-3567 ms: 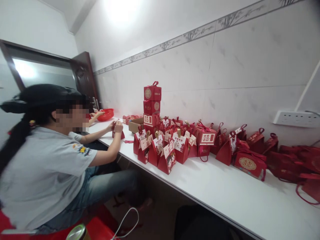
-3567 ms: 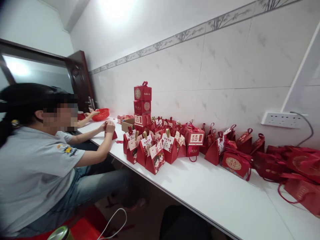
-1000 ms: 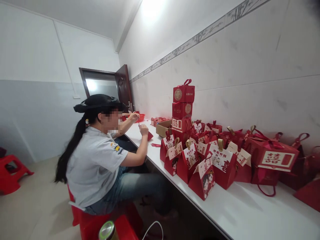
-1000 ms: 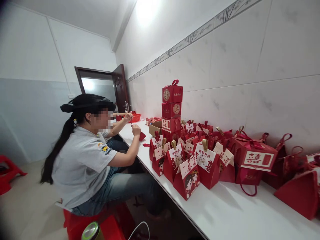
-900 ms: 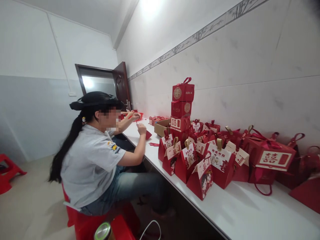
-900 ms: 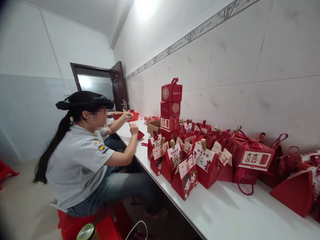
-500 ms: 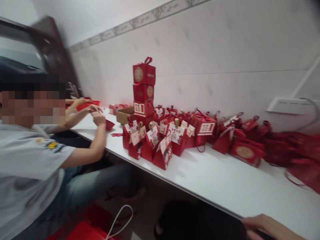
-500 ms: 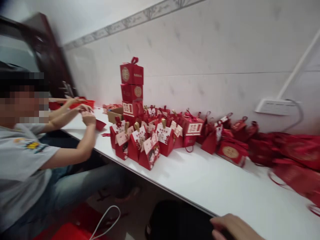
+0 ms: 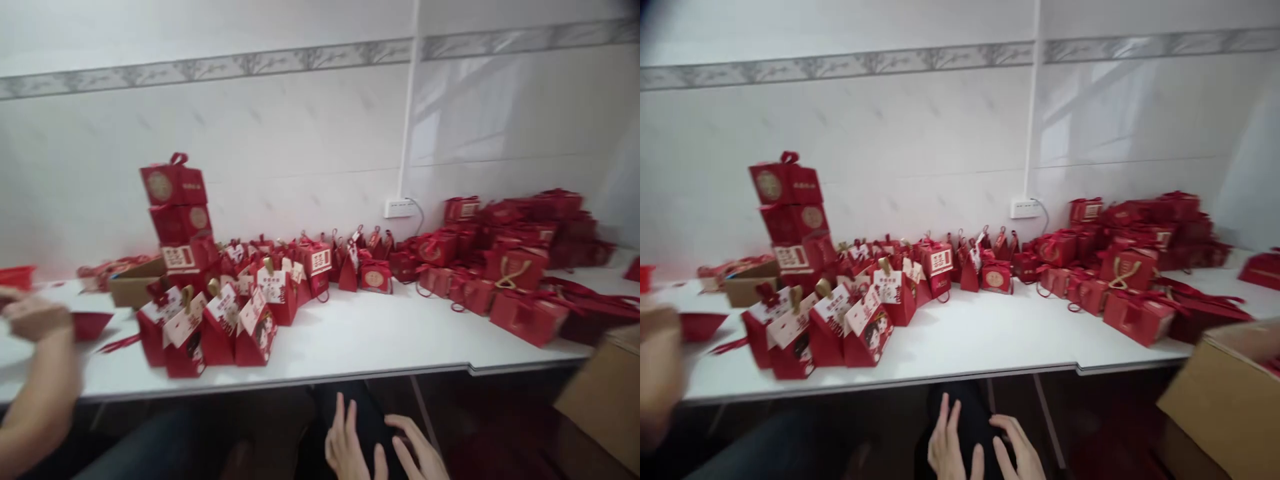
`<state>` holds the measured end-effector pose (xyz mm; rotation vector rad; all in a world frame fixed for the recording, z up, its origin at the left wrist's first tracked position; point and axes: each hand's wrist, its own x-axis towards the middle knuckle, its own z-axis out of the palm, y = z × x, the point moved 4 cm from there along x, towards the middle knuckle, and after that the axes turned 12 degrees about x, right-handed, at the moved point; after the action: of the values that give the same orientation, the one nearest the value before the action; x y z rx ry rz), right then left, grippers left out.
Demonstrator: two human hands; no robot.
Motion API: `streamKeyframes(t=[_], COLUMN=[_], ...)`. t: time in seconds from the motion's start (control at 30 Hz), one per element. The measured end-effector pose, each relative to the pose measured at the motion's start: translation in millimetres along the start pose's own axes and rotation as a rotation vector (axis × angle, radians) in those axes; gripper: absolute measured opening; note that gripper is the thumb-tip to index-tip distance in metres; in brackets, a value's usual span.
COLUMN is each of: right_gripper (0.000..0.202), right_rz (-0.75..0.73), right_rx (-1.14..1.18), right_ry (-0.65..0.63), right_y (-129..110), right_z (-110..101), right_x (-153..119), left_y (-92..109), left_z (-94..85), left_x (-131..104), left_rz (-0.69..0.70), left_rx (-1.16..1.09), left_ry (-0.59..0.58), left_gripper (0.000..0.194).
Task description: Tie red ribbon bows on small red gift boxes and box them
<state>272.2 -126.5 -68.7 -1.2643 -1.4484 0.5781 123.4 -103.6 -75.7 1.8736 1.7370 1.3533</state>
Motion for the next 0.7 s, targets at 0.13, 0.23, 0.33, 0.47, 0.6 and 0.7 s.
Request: streamKeyframes(t=[0.13,0.23,0.33,0.47,0.6,0.7], right_gripper=[0.054,0.062,0.063,0.065,0.066,0.062], right_rz=[0.428,0.400,0.369,0.374,0.440,0.536], right_rx=[0.129,0.067,-0.031,-0.147,-0.237,-0.288], right_ry=[-0.109,-0.198,-0.244,-0.272,-0.365,-0.363], right_y=[8.4,-10.6,-21.2,-7.7,29.2,57.6], right_z=[9.1,11.4,15.9,20.0,22.9,25.2], right_x=[-7.9,-4.8,-7.5,-13.0,-17.0,-24.2], left_y=[8.2,8.3,-2.7,-12.2,-10.1,-4.2], left_z=[2.7,1.8,0.4,7.0,19.7,23.1], left_x=[24.8,22.7,10.8,13.4,20.6,12.9], left_rz=[-0.033,-0.017,-0.071,-0.113,-0.158,-0.159], left_rx=[0.099,0.026,0.037,0.070,0.132,0.158], left_ry=[0.002,-0.051,-0.031,-0.021,-0.112,-0.251], left_gripper=[0.047,0.053,0.062,0.072,0.079,0.077])
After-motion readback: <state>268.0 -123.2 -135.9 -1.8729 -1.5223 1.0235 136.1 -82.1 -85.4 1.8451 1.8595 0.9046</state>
